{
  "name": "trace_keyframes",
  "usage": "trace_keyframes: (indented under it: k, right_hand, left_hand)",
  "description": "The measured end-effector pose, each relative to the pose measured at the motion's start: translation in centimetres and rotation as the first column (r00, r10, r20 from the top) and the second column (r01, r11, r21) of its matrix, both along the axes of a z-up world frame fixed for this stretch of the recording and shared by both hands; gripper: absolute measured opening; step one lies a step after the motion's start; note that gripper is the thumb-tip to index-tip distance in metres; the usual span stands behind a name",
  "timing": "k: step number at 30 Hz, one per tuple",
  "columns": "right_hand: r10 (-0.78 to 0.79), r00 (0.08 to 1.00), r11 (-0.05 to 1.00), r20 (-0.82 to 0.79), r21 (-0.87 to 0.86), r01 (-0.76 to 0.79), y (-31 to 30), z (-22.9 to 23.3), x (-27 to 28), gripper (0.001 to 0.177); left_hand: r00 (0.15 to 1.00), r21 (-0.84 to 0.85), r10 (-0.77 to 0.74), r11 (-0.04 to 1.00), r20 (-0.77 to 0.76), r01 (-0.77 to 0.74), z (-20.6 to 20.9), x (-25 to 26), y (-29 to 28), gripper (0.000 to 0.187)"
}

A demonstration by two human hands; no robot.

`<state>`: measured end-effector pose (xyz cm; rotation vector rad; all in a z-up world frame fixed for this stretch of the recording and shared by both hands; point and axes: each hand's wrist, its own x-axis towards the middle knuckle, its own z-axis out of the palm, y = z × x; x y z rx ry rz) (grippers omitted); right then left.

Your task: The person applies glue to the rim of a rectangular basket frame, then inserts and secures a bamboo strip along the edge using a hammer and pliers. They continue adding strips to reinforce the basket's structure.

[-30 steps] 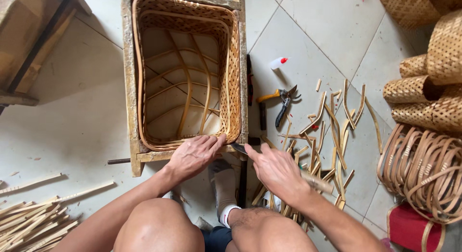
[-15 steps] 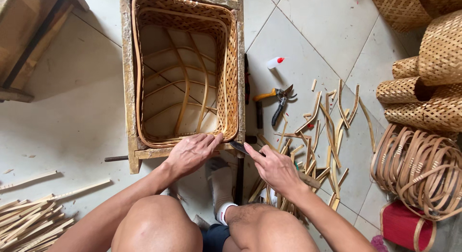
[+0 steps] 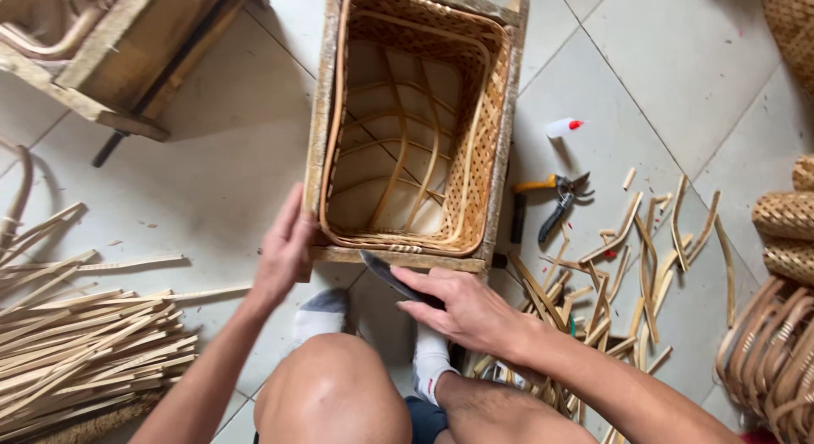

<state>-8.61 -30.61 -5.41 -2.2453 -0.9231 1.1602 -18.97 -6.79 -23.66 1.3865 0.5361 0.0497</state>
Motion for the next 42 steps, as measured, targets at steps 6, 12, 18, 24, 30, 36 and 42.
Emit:
trace_keyframes:
  k: [6,12,18,24,30,36,42]
  right_hand:
    - [-0.114,0.966,0.993,-0.232,0.008,0.119,3.5,-0.4,0.2,0.053]
    - [-0.119,0.955,0.990,-0.270,-0.110,0.093,7.7,0.2,1.5,0.051]
    - [-0.160,0.985,0.955,-0.064,0.240,0.171,7.1,-0.5,-2.1,0.045]
    - [-0.186,0.982,0.982,0.002,-0.034,0.186,4.3,-3.5,-4.1,0.053]
    - [0.071,0.987,0.997,-0.147,0.047,-0.065,4.5,-0.8,2.1,0.053]
    - [0.528,0.772,0.807,0.354,-0.491,-0.327,9.3,2.3,12.2,0.050]
    - [0.445,0.561,0.891,0.698,-0.407,-0.200,12.0,2.6,23.9,0.022]
  left_hand:
    - [0.997,-0.174,-0.051,0.984,-0.061,0.040,-0.2,-0.1,-0.9,0.075]
    - [0.995,-0.102,-0.092,0.990,0.022,0.094,1.5,0.4,-0.5,0.083]
    - [0.993,0.013,-0.108,0.994,0.041,0.107,1.2,0.7,-0.5,0.087]
    - [0.993,0.047,-0.105,0.994,0.057,0.102,0.0,0.2,-0.8,0.088]
    - [0.993,0.068,-0.114,0.991,0.006,0.114,1.0,0.5,-0.5,0.091]
    - [0.992,0.376,-0.128,0.919,-0.009,0.122,1.8,4.8,0.6,0.106]
    - [0.992,0.632,-0.111,0.773,0.062,0.047,0.8,13.1,2.3,0.114]
